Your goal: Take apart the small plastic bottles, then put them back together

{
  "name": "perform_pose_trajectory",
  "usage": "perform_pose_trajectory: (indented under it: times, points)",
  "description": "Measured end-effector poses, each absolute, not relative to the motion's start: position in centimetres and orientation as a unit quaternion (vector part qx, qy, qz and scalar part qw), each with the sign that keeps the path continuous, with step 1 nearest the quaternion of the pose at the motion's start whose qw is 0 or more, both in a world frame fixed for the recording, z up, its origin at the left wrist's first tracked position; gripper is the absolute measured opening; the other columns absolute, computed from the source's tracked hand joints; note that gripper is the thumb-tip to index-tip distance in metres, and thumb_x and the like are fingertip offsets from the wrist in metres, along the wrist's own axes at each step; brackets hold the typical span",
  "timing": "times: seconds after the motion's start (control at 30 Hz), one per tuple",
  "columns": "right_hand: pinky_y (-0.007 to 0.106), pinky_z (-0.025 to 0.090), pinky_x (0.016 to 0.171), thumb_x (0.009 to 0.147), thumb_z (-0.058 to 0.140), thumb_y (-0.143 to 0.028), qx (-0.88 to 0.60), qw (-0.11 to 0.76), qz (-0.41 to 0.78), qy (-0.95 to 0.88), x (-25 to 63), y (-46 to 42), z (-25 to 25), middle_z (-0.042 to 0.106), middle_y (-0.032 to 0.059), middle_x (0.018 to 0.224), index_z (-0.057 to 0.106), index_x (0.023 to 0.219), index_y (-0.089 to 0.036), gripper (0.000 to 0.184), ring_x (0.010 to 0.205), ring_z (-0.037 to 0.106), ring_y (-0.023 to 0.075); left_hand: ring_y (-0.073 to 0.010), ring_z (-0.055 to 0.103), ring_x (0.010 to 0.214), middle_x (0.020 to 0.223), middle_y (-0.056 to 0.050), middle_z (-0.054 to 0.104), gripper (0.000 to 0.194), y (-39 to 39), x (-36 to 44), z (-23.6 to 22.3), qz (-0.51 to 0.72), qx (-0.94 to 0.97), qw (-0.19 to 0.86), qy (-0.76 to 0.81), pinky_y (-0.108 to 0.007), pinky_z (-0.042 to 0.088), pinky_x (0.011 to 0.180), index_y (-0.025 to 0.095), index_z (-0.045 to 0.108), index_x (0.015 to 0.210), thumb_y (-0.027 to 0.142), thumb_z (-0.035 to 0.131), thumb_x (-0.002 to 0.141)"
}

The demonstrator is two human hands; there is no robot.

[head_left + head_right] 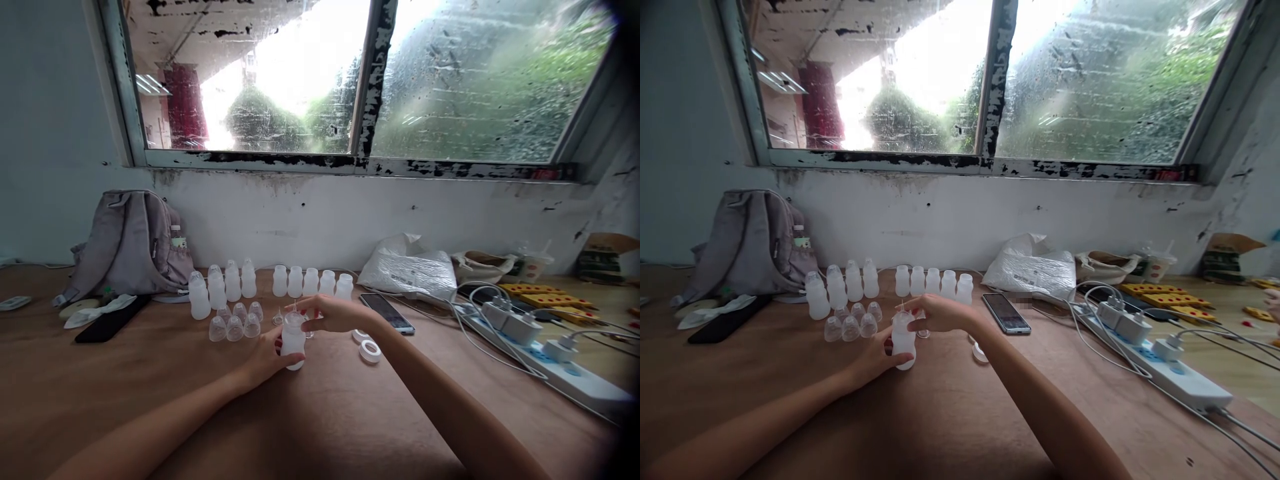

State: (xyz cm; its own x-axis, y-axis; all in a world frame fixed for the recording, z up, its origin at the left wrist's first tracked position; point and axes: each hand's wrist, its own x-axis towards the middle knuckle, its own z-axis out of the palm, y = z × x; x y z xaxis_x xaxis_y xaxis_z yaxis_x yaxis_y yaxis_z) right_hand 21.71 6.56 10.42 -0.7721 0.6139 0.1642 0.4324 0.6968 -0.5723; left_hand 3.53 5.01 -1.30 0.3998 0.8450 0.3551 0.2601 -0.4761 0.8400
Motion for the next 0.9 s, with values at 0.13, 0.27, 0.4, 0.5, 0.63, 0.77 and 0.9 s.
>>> perform_pose_trajectory:
  times: [0.13, 0.27, 0.4, 0.5, 0.63, 0.77, 0.9]
  points:
    - [0.024, 0.045, 0.066, 0.077, 0.054, -0.029, -0.306, 0.207, 0.281, -0.886, 22.0, 6.4, 10.9, 0.060, 0.0048, 0.097, 0.048, 0.118, -0.023, 0.042, 0.083, 0.056, 0.0153, -0.0183, 0.057, 0.078, 0.091, -0.005, 0.062, 0.044, 4.9, 3.6, -1.1, 0.407, 0.758, 0.354, 0.368, -0.028, 0.046, 0.069, 0.016, 0.054, 0.100, 0.041, 0.064, 0.065]
    - [0.025, 0.044, 0.061, 0.078, 0.052, -0.031, -0.341, 0.243, 0.266, -0.868, 21.4, 6.4, 10.6, 0.064, 0.0039, 0.082, 0.061, 0.093, -0.020, 0.021, 0.074, 0.057, 0.0155, -0.0185, 0.056, 0.079, 0.090, -0.005, 0.061, 0.043, 4.8, 3.6, -1.1, 0.408, 0.758, 0.347, 0.372, -0.028, 0.045, 0.068, 0.017, 0.054, 0.099, 0.041, 0.064, 0.064]
    - [0.024, 0.043, 0.055, 0.076, 0.055, -0.030, -0.349, 0.256, 0.249, -0.866, 20.8, 6.3, 10.3, 0.063, 0.0017, 0.071, 0.063, 0.082, -0.020, 0.014, 0.065, 0.055, 0.0141, -0.0176, 0.056, 0.077, 0.088, -0.004, 0.061, 0.043, 4.9, 3.6, -1.3, 0.406, 0.761, 0.339, 0.376, -0.028, 0.045, 0.067, 0.017, 0.053, 0.099, 0.041, 0.063, 0.065]
    - [0.024, 0.043, 0.057, 0.076, 0.055, -0.030, -0.347, 0.270, 0.234, -0.867, 20.7, 6.2, 10.3, 0.063, 0.0026, 0.077, 0.064, 0.085, -0.020, 0.016, 0.067, 0.054, 0.0136, -0.0174, 0.055, 0.077, 0.088, -0.004, 0.060, 0.042, 5.0, 3.6, -1.4, 0.404, 0.764, 0.336, 0.374, -0.028, 0.044, 0.067, 0.016, 0.053, 0.098, 0.041, 0.062, 0.066]
    - [0.024, 0.042, 0.057, 0.076, 0.055, -0.032, -0.352, 0.278, 0.223, -0.866, 20.5, 6.2, 10.2, 0.063, 0.0022, 0.075, 0.064, 0.077, -0.019, 0.015, 0.065, 0.053, 0.0132, -0.0175, 0.054, 0.079, 0.090, -0.004, 0.058, 0.043, 4.9, 3.5, -1.5, 0.403, 0.769, 0.324, 0.377, -0.028, 0.044, 0.067, 0.017, 0.051, 0.100, 0.041, 0.063, 0.066]
    - [0.023, 0.038, 0.051, 0.073, 0.058, -0.029, -0.366, 0.291, 0.165, -0.869, 20.2, 6.0, 10.0, 0.057, -0.0004, 0.061, 0.060, 0.068, -0.018, 0.013, 0.056, 0.048, 0.0105, -0.0170, 0.054, 0.078, 0.090, -0.004, 0.059, 0.044, 4.8, 3.5, -1.4, 0.401, 0.773, 0.322, 0.371, -0.027, 0.044, 0.067, 0.017, 0.050, 0.102, 0.041, 0.062, 0.067]
    - [0.022, 0.036, 0.051, 0.073, 0.058, -0.027, -0.359, 0.288, 0.107, -0.882, 19.8, 5.7, 9.8, 0.054, -0.0012, 0.060, 0.056, 0.068, -0.017, 0.011, 0.055, 0.046, 0.0093, -0.0174, 0.055, 0.078, 0.090, -0.004, 0.059, 0.042, 4.9, 3.5, -1.4, 0.405, 0.771, 0.321, 0.372, -0.028, 0.044, 0.067, 0.017, 0.052, 0.100, 0.040, 0.063, 0.066]
